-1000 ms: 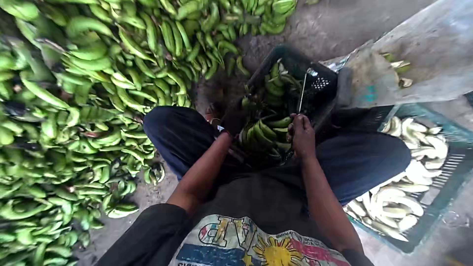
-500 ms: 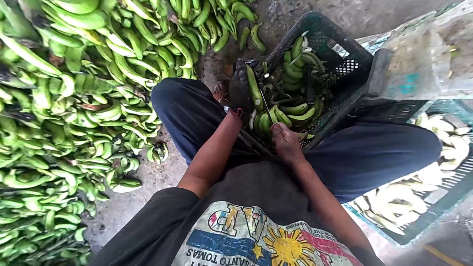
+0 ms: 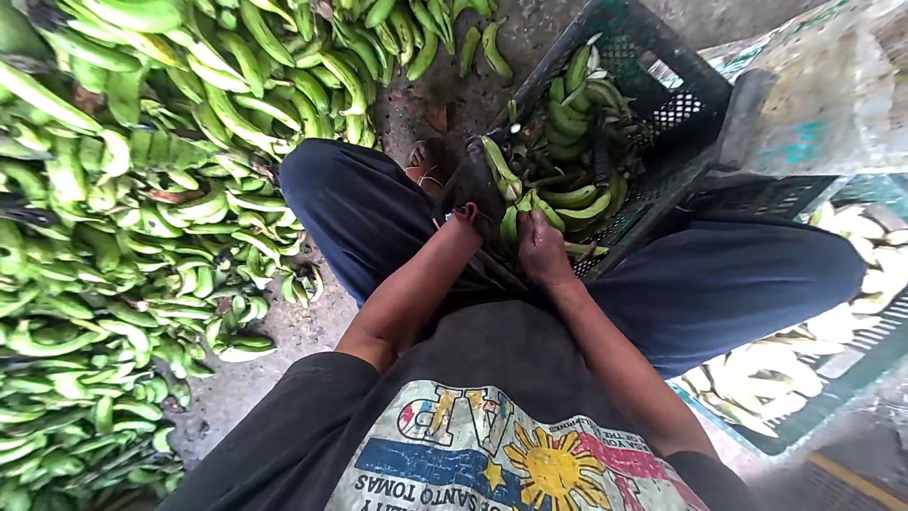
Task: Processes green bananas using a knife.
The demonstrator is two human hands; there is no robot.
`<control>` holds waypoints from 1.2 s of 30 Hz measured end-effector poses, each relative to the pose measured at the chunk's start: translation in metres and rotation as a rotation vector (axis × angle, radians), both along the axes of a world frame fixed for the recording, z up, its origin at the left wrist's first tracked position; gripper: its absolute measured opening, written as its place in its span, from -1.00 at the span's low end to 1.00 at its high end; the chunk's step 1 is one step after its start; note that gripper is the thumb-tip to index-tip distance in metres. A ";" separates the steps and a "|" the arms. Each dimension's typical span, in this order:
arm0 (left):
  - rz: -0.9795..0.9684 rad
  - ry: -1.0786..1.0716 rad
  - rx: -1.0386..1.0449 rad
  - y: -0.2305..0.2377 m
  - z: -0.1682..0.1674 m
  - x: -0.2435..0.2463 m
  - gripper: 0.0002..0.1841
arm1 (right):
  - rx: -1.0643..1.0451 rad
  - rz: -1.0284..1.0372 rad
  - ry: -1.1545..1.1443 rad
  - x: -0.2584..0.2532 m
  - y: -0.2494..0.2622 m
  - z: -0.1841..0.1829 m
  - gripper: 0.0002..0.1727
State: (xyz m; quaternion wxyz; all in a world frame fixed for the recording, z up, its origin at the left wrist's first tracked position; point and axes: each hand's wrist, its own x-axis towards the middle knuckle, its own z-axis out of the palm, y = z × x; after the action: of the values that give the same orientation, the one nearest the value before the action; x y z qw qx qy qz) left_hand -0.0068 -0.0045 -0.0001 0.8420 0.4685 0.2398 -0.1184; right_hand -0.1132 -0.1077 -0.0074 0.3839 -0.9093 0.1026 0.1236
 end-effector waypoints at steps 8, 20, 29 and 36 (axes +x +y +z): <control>-0.129 -0.197 0.057 0.022 -0.011 0.031 -0.35 | 0.225 0.059 0.051 -0.011 -0.010 0.017 -0.52; -0.313 -0.181 -0.147 -0.001 -0.011 0.000 -0.26 | -0.175 -0.057 0.157 0.013 -0.009 0.013 -0.52; -1.042 -0.085 0.461 0.020 0.007 0.016 -0.54 | -0.437 0.103 -0.132 0.044 -0.084 0.018 -0.49; -1.085 -0.377 1.033 0.070 0.061 0.048 0.05 | 0.204 -0.271 -0.131 0.064 -0.114 0.043 -0.38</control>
State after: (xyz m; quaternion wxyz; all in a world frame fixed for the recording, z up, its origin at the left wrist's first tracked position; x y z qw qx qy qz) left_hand 0.0413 0.0659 0.0610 0.3672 0.8662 -0.1459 -0.3060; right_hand -0.0488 -0.2215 0.0355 0.4930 -0.8497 0.1858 0.0209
